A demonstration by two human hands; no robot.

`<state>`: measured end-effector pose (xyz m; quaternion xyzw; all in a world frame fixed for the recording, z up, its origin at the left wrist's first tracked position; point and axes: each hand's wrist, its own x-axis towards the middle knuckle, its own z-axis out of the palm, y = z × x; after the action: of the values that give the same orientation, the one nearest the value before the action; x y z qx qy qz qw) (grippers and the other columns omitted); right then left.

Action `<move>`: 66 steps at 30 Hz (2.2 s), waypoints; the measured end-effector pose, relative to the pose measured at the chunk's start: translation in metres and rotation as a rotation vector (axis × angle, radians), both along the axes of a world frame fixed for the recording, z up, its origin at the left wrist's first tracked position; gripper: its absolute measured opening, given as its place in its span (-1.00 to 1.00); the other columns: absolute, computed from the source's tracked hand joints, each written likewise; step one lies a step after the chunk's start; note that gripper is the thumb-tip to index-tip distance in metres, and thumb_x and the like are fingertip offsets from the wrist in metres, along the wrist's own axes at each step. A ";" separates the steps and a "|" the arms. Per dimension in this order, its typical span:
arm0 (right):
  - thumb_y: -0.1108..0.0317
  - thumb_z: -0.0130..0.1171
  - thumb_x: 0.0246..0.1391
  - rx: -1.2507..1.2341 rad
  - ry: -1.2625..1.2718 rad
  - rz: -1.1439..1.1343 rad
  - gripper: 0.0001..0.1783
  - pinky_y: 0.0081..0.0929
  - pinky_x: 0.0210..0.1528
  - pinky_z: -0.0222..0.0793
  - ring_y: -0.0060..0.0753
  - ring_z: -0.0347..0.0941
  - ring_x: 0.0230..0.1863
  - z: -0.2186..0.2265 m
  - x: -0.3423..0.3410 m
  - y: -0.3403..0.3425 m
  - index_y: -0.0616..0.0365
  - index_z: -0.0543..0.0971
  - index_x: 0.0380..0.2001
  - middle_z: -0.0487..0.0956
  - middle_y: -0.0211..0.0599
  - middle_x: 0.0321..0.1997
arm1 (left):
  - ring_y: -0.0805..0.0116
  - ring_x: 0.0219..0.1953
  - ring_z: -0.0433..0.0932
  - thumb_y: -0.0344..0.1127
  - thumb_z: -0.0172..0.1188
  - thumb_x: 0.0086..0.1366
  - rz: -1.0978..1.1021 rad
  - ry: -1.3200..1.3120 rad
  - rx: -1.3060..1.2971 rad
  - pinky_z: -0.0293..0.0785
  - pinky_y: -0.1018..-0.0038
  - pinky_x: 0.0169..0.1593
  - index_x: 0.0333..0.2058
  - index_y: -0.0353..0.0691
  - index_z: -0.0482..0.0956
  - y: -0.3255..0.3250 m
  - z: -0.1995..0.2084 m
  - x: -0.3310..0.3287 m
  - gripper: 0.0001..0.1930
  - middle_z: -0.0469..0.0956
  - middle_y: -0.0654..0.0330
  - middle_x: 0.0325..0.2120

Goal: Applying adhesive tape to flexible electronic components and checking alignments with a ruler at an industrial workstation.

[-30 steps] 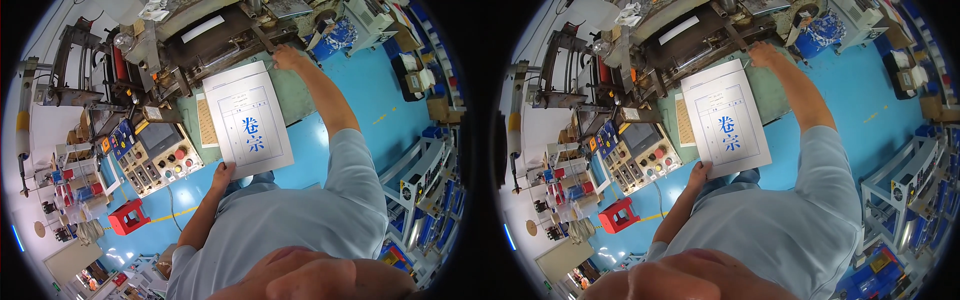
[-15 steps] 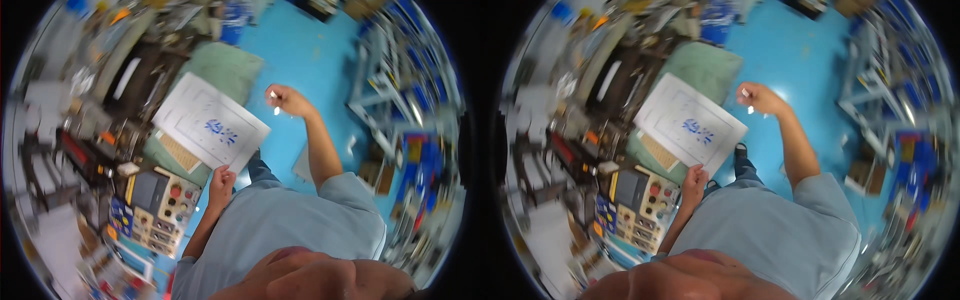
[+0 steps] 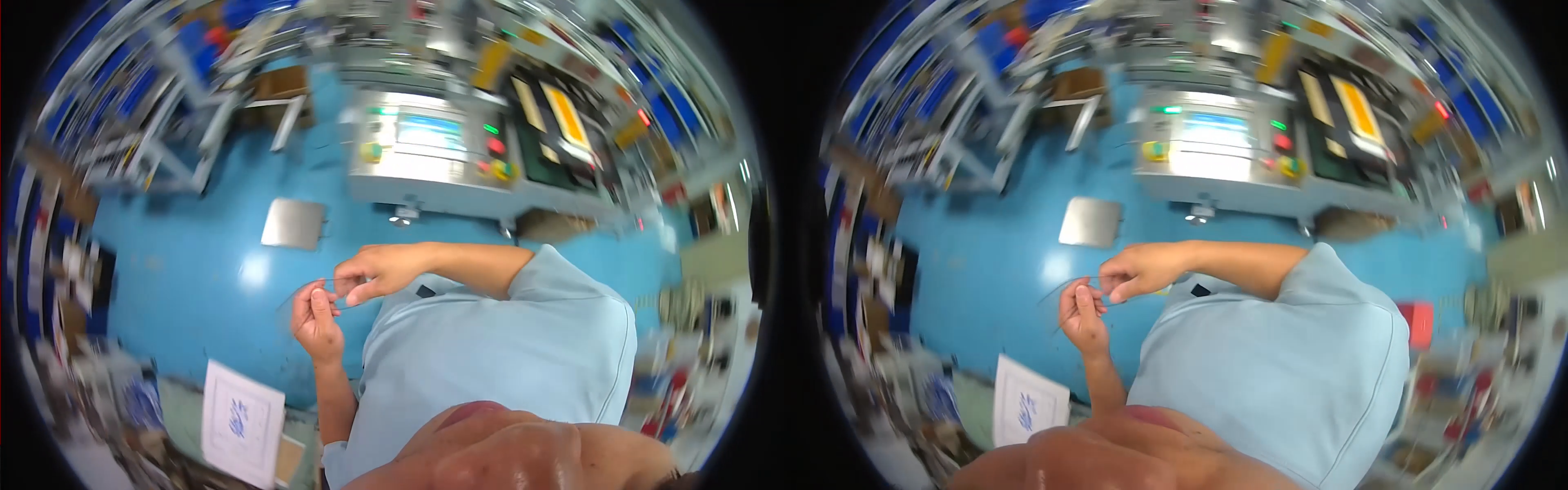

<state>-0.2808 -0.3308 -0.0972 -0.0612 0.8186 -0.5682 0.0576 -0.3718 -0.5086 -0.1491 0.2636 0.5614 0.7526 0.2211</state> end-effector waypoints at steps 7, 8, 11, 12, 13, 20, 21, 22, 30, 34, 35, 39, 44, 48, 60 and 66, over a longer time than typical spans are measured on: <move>0.22 0.12 0.21 0.047 0.128 -0.615 -0.78 -0.47 -0.44 0.38 -0.46 0.50 -0.50 0.036 0.202 0.079 0.16 0.49 -0.36 0.54 -0.37 -0.53 | 0.55 -0.51 0.40 -0.25 0.04 0.40 -0.564 0.077 0.103 0.29 0.64 -0.46 -0.21 -0.35 0.53 0.158 0.045 0.101 -0.75 0.51 0.21 -0.44; 0.23 0.12 0.21 -0.011 0.100 -0.696 -0.78 -0.51 -0.45 0.38 -0.50 0.49 -0.50 0.044 0.231 0.089 0.17 0.49 -0.37 0.54 -0.38 -0.52 | 0.52 -0.50 0.42 -0.16 0.02 0.41 -0.649 0.070 0.105 0.27 0.64 -0.45 -0.18 -0.35 0.52 0.179 0.051 0.111 -0.68 0.51 0.20 -0.43; 0.27 0.12 0.20 -0.225 0.039 -0.905 -0.79 -0.61 -0.46 0.36 -0.59 0.44 -0.51 0.054 0.325 0.122 0.20 0.48 -0.39 0.53 -0.38 -0.50 | 0.51 -0.46 0.44 -0.14 0.03 0.39 -0.801 0.032 0.152 0.31 0.62 -0.37 -0.11 -0.34 0.50 0.260 0.061 0.149 -0.66 0.53 0.20 -0.41; 0.29 0.12 0.20 -0.304 0.078 -0.959 -0.81 -0.61 -0.46 0.36 -0.60 0.43 -0.51 0.049 0.355 0.134 0.20 0.47 -0.39 0.53 -0.36 -0.47 | 0.50 -0.45 0.45 -0.17 0.06 0.37 -0.798 0.102 0.063 0.34 0.60 -0.34 -0.11 -0.34 0.50 0.288 0.069 0.164 -0.68 0.54 0.22 -0.40; 0.31 0.11 0.20 -0.385 0.117 -1.010 -0.82 -0.61 -0.45 0.35 -0.60 0.41 -0.51 0.043 0.383 0.146 0.20 0.47 -0.39 0.52 -0.33 -0.45 | 0.49 -0.44 0.46 -0.19 0.08 0.35 -0.791 0.173 -0.029 0.37 0.58 -0.31 -0.11 -0.35 0.50 0.317 0.076 0.180 -0.69 0.54 0.23 -0.39; 0.27 0.11 0.16 -0.460 0.347 -1.106 -0.80 -0.50 -0.21 0.42 -0.53 0.45 -0.35 0.014 0.507 0.209 0.20 0.48 -0.40 0.46 -0.02 0.07 | 0.20 -0.15 0.52 -0.12 0.23 0.19 -0.732 0.926 -0.110 0.43 0.39 -0.06 -0.06 -0.34 0.48 0.548 0.084 0.276 -0.55 0.54 0.01 -0.21; 0.27 0.11 0.16 -0.482 0.344 -1.107 -0.80 -0.50 -0.21 0.42 -0.53 0.45 -0.35 0.016 0.518 0.213 0.20 0.48 -0.40 0.46 -0.02 0.07 | 0.14 -0.12 0.51 -0.09 0.23 0.19 -0.720 0.989 -0.107 0.42 0.35 -0.01 -0.05 -0.35 0.47 0.576 0.084 0.287 -0.52 0.53 -0.02 -0.16; 0.23 0.13 0.16 -0.489 0.318 -1.179 -0.76 -0.46 -0.20 0.40 -0.43 0.44 -0.22 0.020 0.528 0.218 0.19 0.49 -0.43 0.48 0.00 -0.05 | 0.09 -0.01 0.49 -0.04 0.22 0.19 -0.706 1.109 -0.152 0.38 0.31 0.08 0.00 -0.32 0.46 0.601 0.087 0.297 -0.47 0.51 -0.03 -0.07; 0.28 0.13 0.17 -0.515 0.112 -1.446 -0.80 -0.44 -0.07 0.39 -0.32 0.43 -0.01 -0.005 0.584 0.221 0.20 0.48 -0.41 0.43 -0.10 0.01 | 0.07 0.22 0.33 0.13 0.15 0.21 -0.793 1.523 -0.427 0.22 0.25 0.27 0.21 -0.17 0.31 0.702 0.083 0.367 -0.30 0.39 -0.02 0.14; 0.38 0.12 0.17 -0.661 0.110 -1.367 -0.88 -0.44 -0.01 0.39 -0.43 0.47 -0.09 -0.015 0.573 0.219 0.21 0.46 -0.34 0.46 -0.16 0.03 | 0.10 0.22 0.35 0.28 0.16 0.12 -0.842 1.511 -0.546 0.24 0.22 0.26 0.25 -0.11 0.27 0.723 0.069 0.381 -0.17 0.37 0.01 0.17; 0.38 0.11 0.18 -0.700 0.095 -1.326 -0.88 -0.43 -0.03 0.41 -0.42 0.49 -0.09 -0.019 0.571 0.218 0.21 0.46 -0.33 0.50 -0.16 -0.02 | 0.09 0.21 0.37 0.30 0.15 0.11 -0.853 1.520 -0.527 0.25 0.21 0.26 0.25 -0.10 0.26 0.724 0.068 0.382 -0.16 0.37 0.01 0.16; 0.40 0.11 0.18 -0.612 0.062 -1.435 -0.88 -0.50 -0.20 0.47 -0.45 0.53 -0.25 -0.006 0.579 0.229 0.22 0.44 -0.30 0.56 -0.22 -0.25 | 0.07 0.12 0.44 0.24 0.12 0.18 -0.844 1.541 -0.463 0.27 0.12 0.21 0.20 -0.07 0.33 0.712 0.073 0.385 -0.28 0.46 0.01 0.07; 0.43 0.17 0.11 -0.439 -0.102 -1.474 -0.76 -0.60 -0.35 0.42 -0.57 0.47 -0.40 0.037 0.617 0.249 0.29 0.46 -0.16 0.51 -0.34 -0.43 | 0.04 0.03 0.49 -0.04 0.16 0.23 -0.915 1.469 -0.216 0.39 0.32 0.10 0.06 -0.29 0.43 0.644 0.114 0.374 -0.47 0.49 -0.08 -0.02; 0.39 0.24 0.06 -0.272 -0.345 -1.299 -0.52 -0.67 -0.49 0.26 -0.68 0.32 -0.56 0.065 0.621 0.301 0.31 0.45 0.06 0.41 -0.49 -0.58 | 0.07 -0.25 0.58 -0.18 0.21 0.18 -0.884 1.099 -0.080 0.47 0.31 -0.17 -0.22 -0.25 0.57 0.574 0.096 0.341 -0.71 0.59 0.03 -0.32; 0.43 0.30 -0.05 -0.027 -0.348 -0.517 -0.36 -0.50 -0.54 0.22 -0.49 0.28 -0.65 0.052 0.556 0.431 0.21 0.40 0.16 0.36 -0.35 -0.70 | 0.16 -0.26 0.53 -0.44 0.47 -0.14 -0.742 1.079 0.083 0.49 0.40 -0.24 -0.21 -0.26 0.60 0.478 0.054 0.357 -0.58 0.53 0.03 -0.19; 0.44 0.33 -0.10 -0.094 -0.355 -0.490 -0.35 -0.52 -0.55 0.14 -0.49 0.19 -0.66 0.048 0.551 0.443 0.20 0.42 0.13 0.29 -0.38 -0.72 | 0.27 -0.27 0.51 -0.45 0.28 -0.07 -0.598 1.221 0.122 0.42 0.47 -0.30 -0.34 -0.19 0.67 0.487 0.038 0.368 -0.76 0.58 0.19 -0.22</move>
<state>0.2706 0.1117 -0.0488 0.2356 0.7589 -0.6043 0.0579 -0.0042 -0.0213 -0.1115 0.7967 0.4452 0.4059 0.0480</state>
